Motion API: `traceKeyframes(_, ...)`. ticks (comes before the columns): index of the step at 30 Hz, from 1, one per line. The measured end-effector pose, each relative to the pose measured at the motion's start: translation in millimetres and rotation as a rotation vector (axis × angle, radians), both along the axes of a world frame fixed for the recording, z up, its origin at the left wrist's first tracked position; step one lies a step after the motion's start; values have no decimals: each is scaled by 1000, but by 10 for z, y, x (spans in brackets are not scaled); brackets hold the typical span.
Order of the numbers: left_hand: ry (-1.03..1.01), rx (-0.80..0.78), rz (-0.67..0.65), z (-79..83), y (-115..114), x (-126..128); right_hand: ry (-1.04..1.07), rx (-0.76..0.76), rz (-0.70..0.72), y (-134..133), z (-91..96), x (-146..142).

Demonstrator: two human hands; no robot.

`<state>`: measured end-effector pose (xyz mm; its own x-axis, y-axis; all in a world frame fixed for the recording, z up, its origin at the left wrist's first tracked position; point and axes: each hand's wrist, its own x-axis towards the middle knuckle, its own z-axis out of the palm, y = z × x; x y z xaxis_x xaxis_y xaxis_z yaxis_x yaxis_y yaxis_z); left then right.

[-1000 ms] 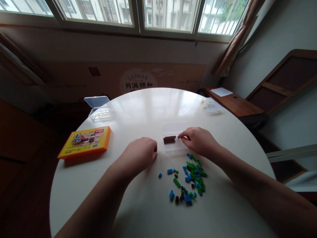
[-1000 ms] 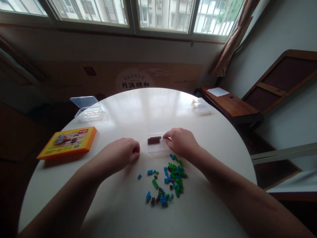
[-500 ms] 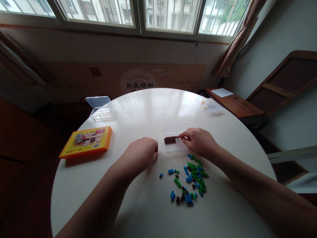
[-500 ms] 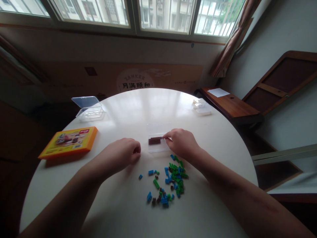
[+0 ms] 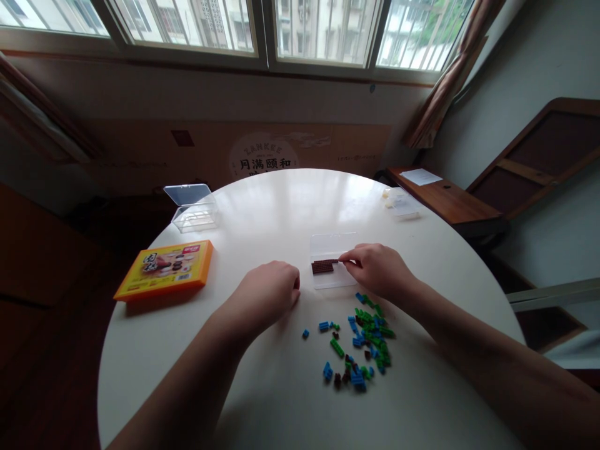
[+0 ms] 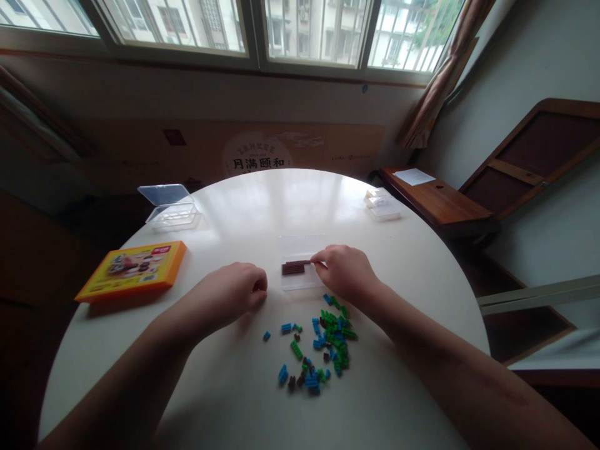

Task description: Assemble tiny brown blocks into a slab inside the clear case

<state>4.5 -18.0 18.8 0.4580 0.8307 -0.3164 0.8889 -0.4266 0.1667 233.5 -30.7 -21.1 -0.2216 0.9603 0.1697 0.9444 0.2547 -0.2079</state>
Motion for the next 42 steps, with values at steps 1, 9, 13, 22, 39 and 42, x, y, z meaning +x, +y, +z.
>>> traceKeyframes(1,3,-4,3,1,1,0,0,2,0,1,-5,2)
traceKeyframes(9,-4,8,-4,-5,4,-2,18,11,8,-5,3,4)
traceKeyframes(13,-7,6,-5,-14,6,-7,8,12,13,-33,16,-9)
traceKeyframes(22,-3,-5,1,7,-4,-6,-19,-16,4,-31,-14,-12)
traceKeyframes(39,-29,-22,12,-35,13,-27,-2,-14,9,-28,-41,2)
traceKeyframes(42,-37,-23,20,-42,13,-29,3,-13,5,-22,-51,7)
